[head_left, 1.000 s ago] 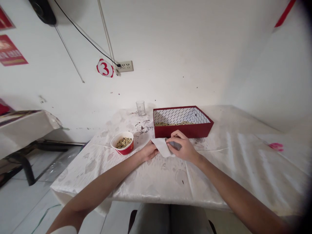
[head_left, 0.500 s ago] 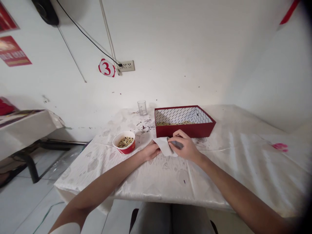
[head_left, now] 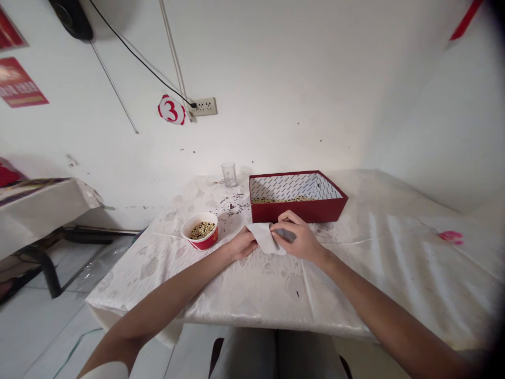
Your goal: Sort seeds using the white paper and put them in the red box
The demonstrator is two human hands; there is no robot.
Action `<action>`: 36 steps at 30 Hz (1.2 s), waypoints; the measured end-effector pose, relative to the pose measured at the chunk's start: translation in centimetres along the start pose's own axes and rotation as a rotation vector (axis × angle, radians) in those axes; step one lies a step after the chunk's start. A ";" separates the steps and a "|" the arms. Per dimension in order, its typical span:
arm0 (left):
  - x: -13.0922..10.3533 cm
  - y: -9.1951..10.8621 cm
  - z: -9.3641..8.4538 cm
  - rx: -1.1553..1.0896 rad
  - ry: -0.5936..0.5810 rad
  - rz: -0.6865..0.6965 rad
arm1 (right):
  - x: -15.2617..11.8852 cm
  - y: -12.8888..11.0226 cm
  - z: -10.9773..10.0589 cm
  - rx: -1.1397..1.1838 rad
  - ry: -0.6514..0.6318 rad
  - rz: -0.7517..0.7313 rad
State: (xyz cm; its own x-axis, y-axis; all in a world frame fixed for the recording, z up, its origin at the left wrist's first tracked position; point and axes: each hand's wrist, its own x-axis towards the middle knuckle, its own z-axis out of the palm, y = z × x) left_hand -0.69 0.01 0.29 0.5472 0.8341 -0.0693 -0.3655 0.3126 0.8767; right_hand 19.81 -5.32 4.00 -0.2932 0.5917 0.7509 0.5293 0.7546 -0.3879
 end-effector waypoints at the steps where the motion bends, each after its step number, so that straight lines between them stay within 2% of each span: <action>1: 0.0 0.0 0.0 0.000 0.006 0.002 | 0.0 0.0 0.0 0.002 -0.002 0.002; 12: -0.1 0.2 0.6 -0.020 -0.014 -0.015 | 0.0 0.2 0.1 -0.051 0.032 0.005; 20: -0.1 -0.1 0.3 0.031 0.048 -0.003 | 0.0 0.1 0.1 0.013 0.022 -0.013; 25: -0.2 -0.3 0.3 0.039 -0.028 0.028 | -0.2 0.1 0.6 0.080 0.008 -0.038; 28: -0.1 -0.4 0.2 0.033 -0.029 0.034 | -0.2 -0.2 0.7 0.095 0.015 -0.042; 31: -0.1 -0.2 -0.1 -0.044 -0.043 -0.009 | 0.0 -0.6 0.4 0.096 0.065 -0.016; 36: 0.0 0.8 -0.6 -0.251 -0.064 -0.072 | 0.3 -0.9 -0.2 0.020 0.246 0.019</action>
State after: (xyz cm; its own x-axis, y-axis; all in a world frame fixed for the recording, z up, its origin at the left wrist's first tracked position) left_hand -1.45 0.55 0.74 0.6220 0.7778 -0.0902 -0.4949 0.4799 0.7244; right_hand 19.39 -5.88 4.69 -0.0795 0.5210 0.8499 0.5166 0.7507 -0.4118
